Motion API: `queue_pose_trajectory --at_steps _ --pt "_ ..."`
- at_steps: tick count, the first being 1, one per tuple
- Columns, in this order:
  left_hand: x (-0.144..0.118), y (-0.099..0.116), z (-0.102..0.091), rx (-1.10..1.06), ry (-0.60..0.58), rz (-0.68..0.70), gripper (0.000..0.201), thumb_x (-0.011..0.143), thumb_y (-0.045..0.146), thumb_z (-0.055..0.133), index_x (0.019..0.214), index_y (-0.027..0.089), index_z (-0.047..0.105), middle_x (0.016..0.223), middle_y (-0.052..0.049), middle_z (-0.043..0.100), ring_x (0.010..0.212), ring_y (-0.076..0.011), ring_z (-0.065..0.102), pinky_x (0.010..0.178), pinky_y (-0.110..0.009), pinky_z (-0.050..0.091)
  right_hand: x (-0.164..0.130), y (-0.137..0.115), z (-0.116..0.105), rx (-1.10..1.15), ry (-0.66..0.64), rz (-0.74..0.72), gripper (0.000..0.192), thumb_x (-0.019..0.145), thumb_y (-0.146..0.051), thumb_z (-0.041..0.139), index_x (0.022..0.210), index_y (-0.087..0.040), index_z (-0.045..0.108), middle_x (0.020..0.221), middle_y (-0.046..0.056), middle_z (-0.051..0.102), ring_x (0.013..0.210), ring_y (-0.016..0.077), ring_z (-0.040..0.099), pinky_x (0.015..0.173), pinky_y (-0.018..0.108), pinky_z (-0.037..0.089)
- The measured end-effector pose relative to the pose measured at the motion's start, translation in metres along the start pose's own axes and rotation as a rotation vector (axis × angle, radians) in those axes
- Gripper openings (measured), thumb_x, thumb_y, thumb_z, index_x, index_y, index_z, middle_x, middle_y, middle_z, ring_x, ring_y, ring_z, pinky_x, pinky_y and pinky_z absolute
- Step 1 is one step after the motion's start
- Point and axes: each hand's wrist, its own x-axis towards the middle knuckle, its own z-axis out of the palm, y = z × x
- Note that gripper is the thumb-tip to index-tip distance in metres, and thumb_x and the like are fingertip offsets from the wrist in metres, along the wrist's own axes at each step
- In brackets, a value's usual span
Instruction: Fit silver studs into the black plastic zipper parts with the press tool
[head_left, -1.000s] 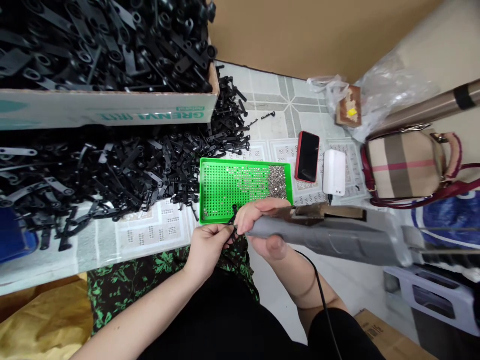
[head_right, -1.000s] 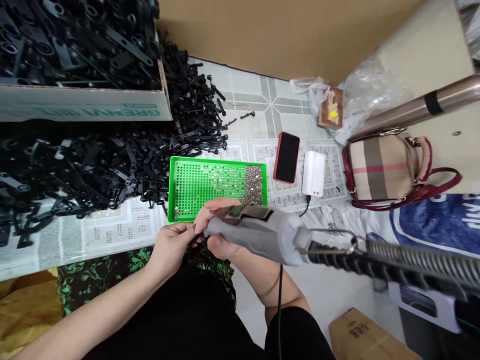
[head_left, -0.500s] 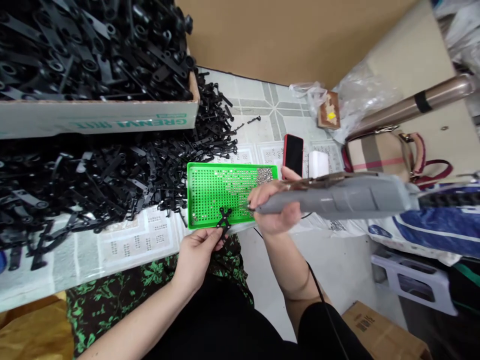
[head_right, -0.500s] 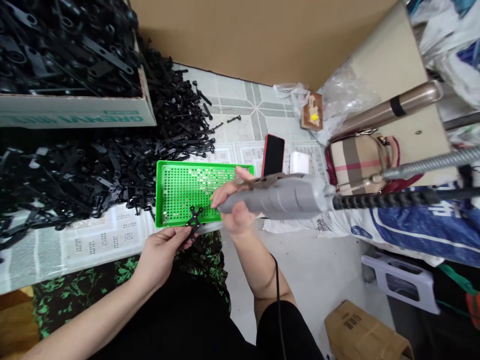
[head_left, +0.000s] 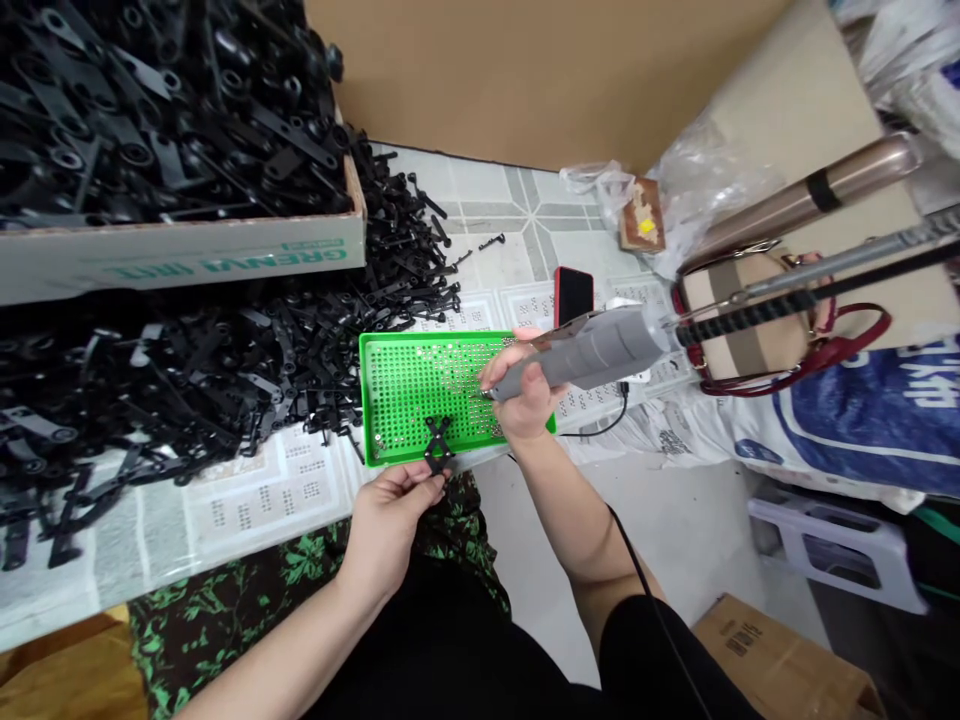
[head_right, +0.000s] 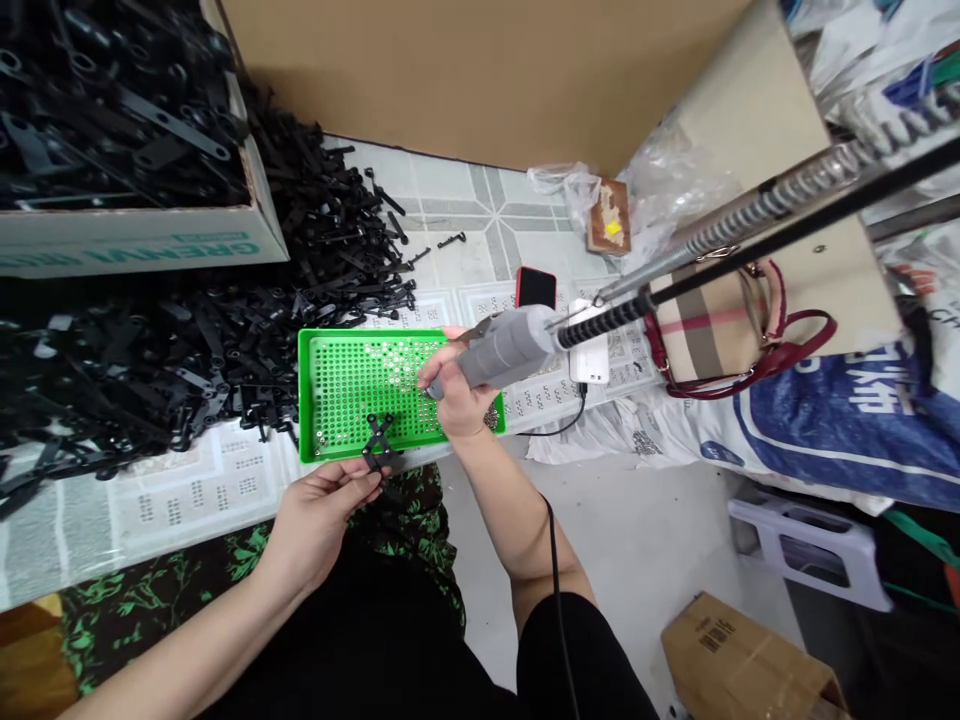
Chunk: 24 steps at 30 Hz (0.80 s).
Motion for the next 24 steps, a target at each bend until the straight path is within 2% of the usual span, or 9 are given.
queue_pose_trajectory --at_steps 10,15,21,24 --pt "0.0006 0.0001 -0.0001 0.003 0.0 -0.005 0.022 0.04 0.017 0.081 0.059 0.015 0.069 0.062 -0.001 0.071 0.064 -0.0139 0.063 0.06 -0.023 0.045 -0.0005 0.0014 -0.0009 0.03 -0.022 -0.082 0.027 0.082 -0.047 0.053 0.099 -0.026 0.055 0.051 -0.009 0.051 0.037 0.009 0.049 0.039 0.024 0.044" --pt "0.0013 -0.0006 0.0001 0.014 0.006 0.005 0.021 0.041 0.019 0.08 0.059 0.015 0.069 0.062 -0.002 0.071 0.061 -0.0141 0.062 0.058 -0.024 0.045 -0.0003 0.0009 -0.0029 -0.003 -0.018 -0.042 0.037 0.078 -0.056 0.056 0.097 -0.025 0.052 0.049 -0.01 0.049 0.035 0.0095 0.047 0.036 0.024 0.041" --pt "0.0008 0.003 0.0016 0.045 0.026 -0.003 0.022 0.041 0.022 0.081 0.058 0.015 0.068 0.058 -0.001 0.069 0.055 -0.0135 0.061 0.056 -0.024 0.047 -0.0026 0.0011 -0.0065 -0.002 -0.255 0.003 0.041 0.076 -0.056 0.061 0.103 -0.025 0.054 0.054 -0.008 0.054 0.04 0.0099 0.05 0.041 0.026 0.045" --pt "0.0013 0.007 0.0021 0.095 0.036 -0.046 0.025 0.04 0.027 0.081 0.055 0.014 0.066 0.05 0.0 0.064 0.05 -0.0137 0.061 0.052 -0.024 0.047 -0.0051 0.0004 -0.0035 -0.047 -0.182 -0.013 0.035 0.078 -0.051 0.061 0.102 -0.026 0.054 0.057 -0.008 0.055 0.043 0.0099 0.051 0.044 0.026 0.046"
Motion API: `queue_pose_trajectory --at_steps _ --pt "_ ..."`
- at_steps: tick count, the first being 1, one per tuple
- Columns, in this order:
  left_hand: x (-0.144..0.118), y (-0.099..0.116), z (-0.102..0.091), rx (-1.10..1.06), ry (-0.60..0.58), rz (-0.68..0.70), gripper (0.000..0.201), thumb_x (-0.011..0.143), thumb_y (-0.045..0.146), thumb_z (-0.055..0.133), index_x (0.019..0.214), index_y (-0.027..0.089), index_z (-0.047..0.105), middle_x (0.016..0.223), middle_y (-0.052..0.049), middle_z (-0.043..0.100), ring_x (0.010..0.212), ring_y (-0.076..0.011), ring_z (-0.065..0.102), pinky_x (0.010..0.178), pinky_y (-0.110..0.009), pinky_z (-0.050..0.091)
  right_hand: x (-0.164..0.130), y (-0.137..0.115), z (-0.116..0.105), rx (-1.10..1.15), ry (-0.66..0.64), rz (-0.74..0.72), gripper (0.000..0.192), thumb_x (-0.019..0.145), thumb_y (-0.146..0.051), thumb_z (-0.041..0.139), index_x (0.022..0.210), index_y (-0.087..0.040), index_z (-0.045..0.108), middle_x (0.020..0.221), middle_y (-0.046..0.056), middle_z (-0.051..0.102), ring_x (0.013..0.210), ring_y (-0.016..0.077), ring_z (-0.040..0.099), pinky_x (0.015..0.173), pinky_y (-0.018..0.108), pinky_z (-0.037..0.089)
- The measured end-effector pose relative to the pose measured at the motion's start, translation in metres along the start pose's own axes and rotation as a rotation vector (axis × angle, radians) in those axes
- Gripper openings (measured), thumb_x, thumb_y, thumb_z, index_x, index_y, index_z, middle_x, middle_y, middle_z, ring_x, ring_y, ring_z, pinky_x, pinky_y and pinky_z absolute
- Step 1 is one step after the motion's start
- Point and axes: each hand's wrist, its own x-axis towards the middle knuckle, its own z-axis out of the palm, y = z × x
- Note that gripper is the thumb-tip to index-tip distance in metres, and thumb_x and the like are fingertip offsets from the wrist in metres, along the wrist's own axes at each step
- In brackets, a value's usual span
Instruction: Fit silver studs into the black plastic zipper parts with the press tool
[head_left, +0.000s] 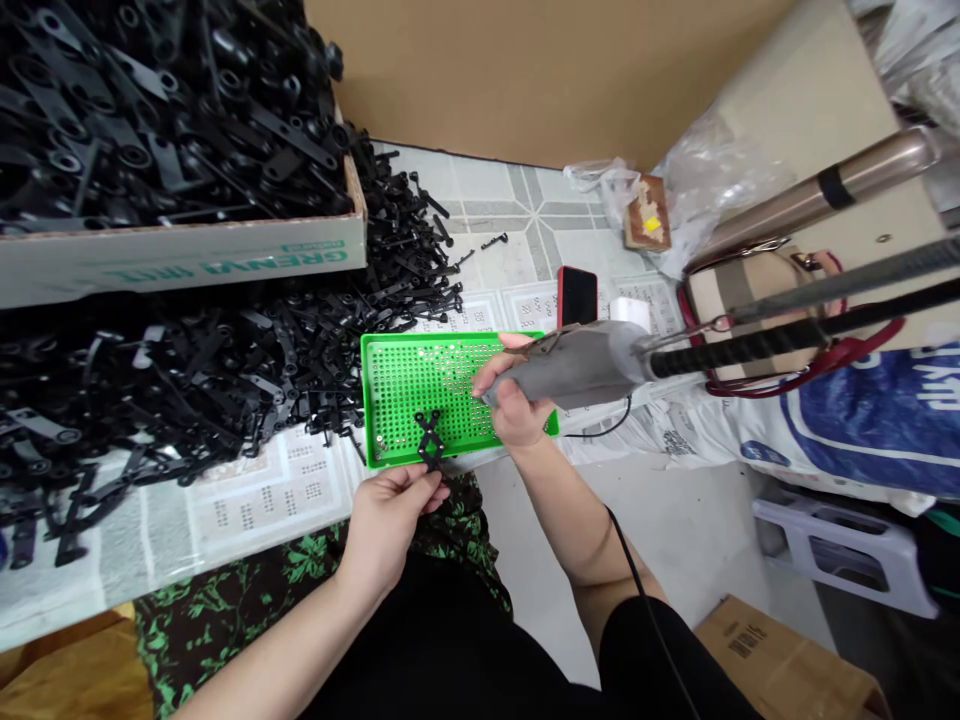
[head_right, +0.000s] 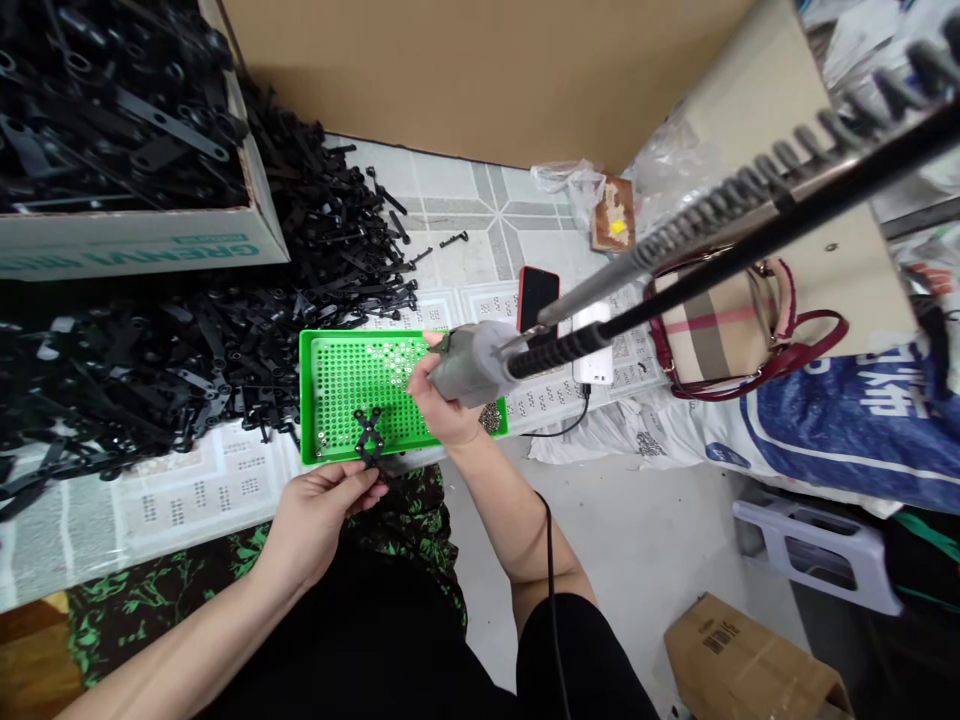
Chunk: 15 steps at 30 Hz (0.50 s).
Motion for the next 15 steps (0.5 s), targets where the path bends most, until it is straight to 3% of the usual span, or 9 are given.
queue_pose_trajectory --at_steps 4,7,11,15 --pt "0.0 0.002 -0.002 0.082 -0.041 -0.004 0.025 0.043 0.032 0.079 0.052 0.013 0.066 0.049 -0.003 0.065 0.048 -0.0135 0.061 0.048 -0.022 0.045 0.002 -0.01 0.005 0.015 0.134 -0.057 0.033 0.079 -0.054 0.056 0.099 -0.028 0.053 0.051 -0.009 0.048 0.037 0.01 0.046 0.039 0.025 0.041" --pt "0.001 0.0 -0.003 0.102 -0.056 0.002 0.024 0.047 0.034 0.078 0.05 0.013 0.065 0.05 -0.005 0.067 0.047 -0.0132 0.06 0.046 -0.022 0.045 0.0 -0.028 0.008 0.119 0.154 -0.096 0.031 0.081 -0.052 0.054 0.099 -0.028 0.057 0.05 -0.009 0.045 0.035 0.0095 0.043 0.037 0.025 0.04" --pt "0.004 -0.004 -0.004 0.103 -0.086 0.032 0.022 0.052 0.033 0.076 0.051 0.013 0.067 0.05 -0.006 0.067 0.047 -0.0132 0.06 0.046 -0.022 0.045 -0.015 -0.053 0.016 0.296 -0.021 -0.007 0.034 0.082 -0.051 0.052 0.104 -0.026 0.059 0.051 -0.007 0.049 0.037 0.0104 0.046 0.038 0.025 0.044" --pt "0.006 -0.006 -0.005 0.109 -0.094 0.07 0.019 0.055 0.032 0.075 0.052 0.014 0.067 0.049 -0.004 0.066 0.046 -0.0133 0.059 0.046 -0.022 0.045 -0.029 -0.06 0.024 0.358 -0.135 0.069 0.036 0.082 -0.052 0.054 0.106 -0.027 0.059 0.051 -0.007 0.051 0.038 0.0117 0.05 0.041 0.026 0.048"
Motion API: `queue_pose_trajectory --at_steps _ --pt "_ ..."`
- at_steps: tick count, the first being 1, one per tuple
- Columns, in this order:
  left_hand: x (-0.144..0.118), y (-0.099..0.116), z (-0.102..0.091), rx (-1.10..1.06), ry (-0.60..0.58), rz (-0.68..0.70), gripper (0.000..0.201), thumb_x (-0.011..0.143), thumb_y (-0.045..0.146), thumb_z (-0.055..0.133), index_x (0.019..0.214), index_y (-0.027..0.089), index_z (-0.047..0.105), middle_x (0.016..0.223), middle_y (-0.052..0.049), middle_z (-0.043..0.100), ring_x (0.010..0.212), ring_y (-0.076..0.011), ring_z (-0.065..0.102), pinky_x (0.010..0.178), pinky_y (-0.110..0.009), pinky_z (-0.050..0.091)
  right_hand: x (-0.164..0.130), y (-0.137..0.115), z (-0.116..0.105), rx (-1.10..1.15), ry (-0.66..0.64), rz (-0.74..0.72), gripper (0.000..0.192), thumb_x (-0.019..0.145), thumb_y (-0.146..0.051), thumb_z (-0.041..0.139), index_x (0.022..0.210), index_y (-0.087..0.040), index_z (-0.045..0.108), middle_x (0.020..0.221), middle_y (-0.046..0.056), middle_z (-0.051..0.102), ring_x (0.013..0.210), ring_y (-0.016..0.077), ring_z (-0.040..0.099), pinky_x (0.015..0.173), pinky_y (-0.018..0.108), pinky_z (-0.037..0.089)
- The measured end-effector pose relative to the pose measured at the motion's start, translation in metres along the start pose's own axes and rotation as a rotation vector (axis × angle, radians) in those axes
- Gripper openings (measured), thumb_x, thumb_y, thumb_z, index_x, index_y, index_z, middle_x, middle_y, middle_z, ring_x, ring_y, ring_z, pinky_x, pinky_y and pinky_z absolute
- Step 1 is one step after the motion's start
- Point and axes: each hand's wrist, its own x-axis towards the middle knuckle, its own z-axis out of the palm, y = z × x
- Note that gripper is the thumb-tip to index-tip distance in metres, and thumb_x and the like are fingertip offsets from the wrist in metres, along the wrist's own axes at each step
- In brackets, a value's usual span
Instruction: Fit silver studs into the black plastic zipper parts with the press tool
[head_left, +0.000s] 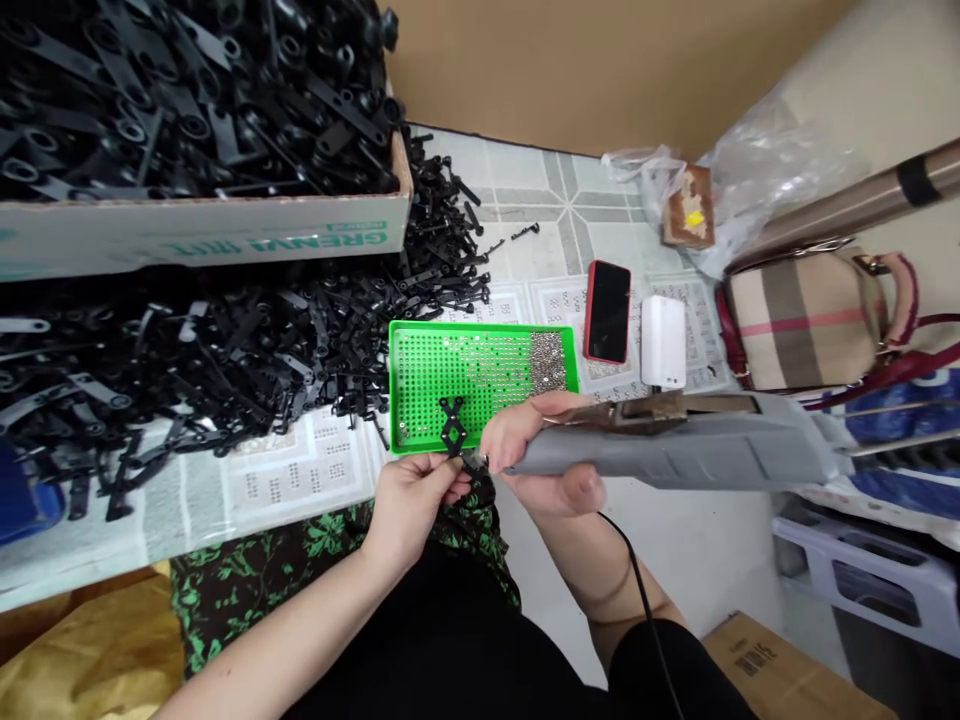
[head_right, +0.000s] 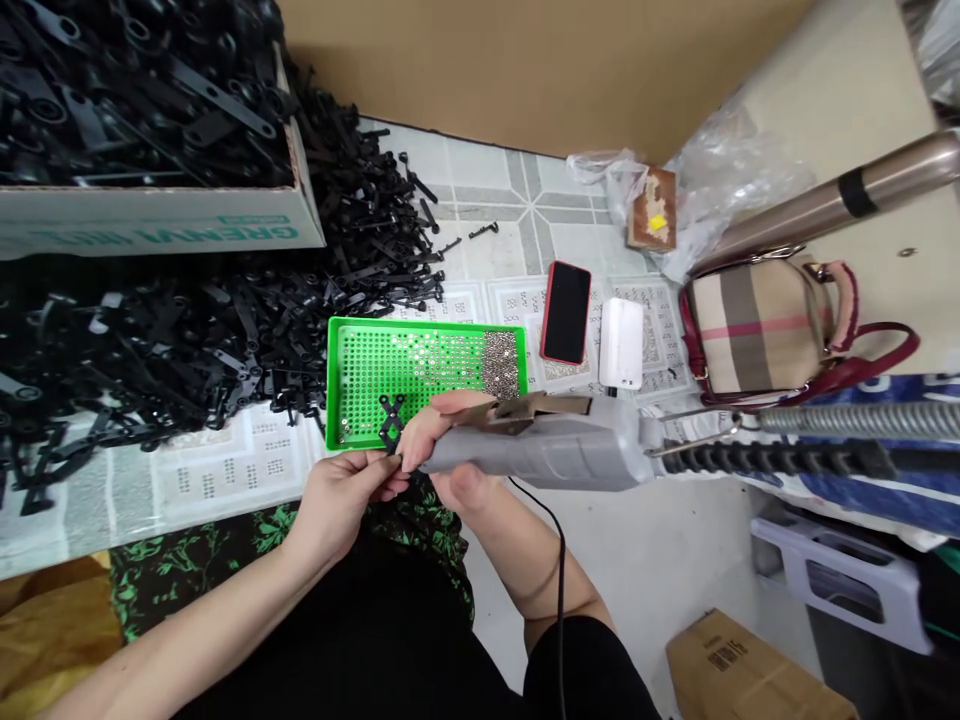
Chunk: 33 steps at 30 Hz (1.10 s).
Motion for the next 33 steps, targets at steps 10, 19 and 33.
queue_pose_trajectory --at_steps 10,19,33 --pt "-0.0005 0.0025 0.0001 -0.003 0.001 0.02 0.016 0.053 0.03 0.073 0.05 0.016 0.068 0.047 -0.004 0.065 0.046 -0.0142 0.058 0.046 -0.024 0.045 -0.0018 0.0089 0.0031 0.031 -0.006 0.047 0.036 0.08 -0.052 0.058 0.106 -0.027 0.06 0.051 -0.006 0.053 0.039 0.0121 0.049 0.042 0.026 0.047" --pt "-0.0012 0.0045 0.0008 -0.014 -0.002 -0.003 0.015 0.052 0.029 0.072 0.049 0.016 0.068 0.047 -0.003 0.064 0.045 -0.0135 0.057 0.046 -0.023 0.044 -0.005 0.0077 0.0056 -0.013 0.024 0.032 0.036 0.079 -0.053 0.058 0.103 -0.027 0.059 0.051 -0.006 0.053 0.039 0.0133 0.05 0.041 0.027 0.047" --pt "-0.0007 0.0044 0.0002 -0.006 -0.013 -0.016 0.016 0.054 0.028 0.072 0.046 0.016 0.064 0.046 -0.002 0.063 0.044 -0.0124 0.057 0.045 -0.021 0.043 -0.0069 0.0023 0.0072 -0.067 0.012 0.041 0.034 0.08 -0.054 0.057 0.102 -0.029 0.059 0.052 -0.006 0.053 0.041 0.0136 0.051 0.043 0.029 0.048"
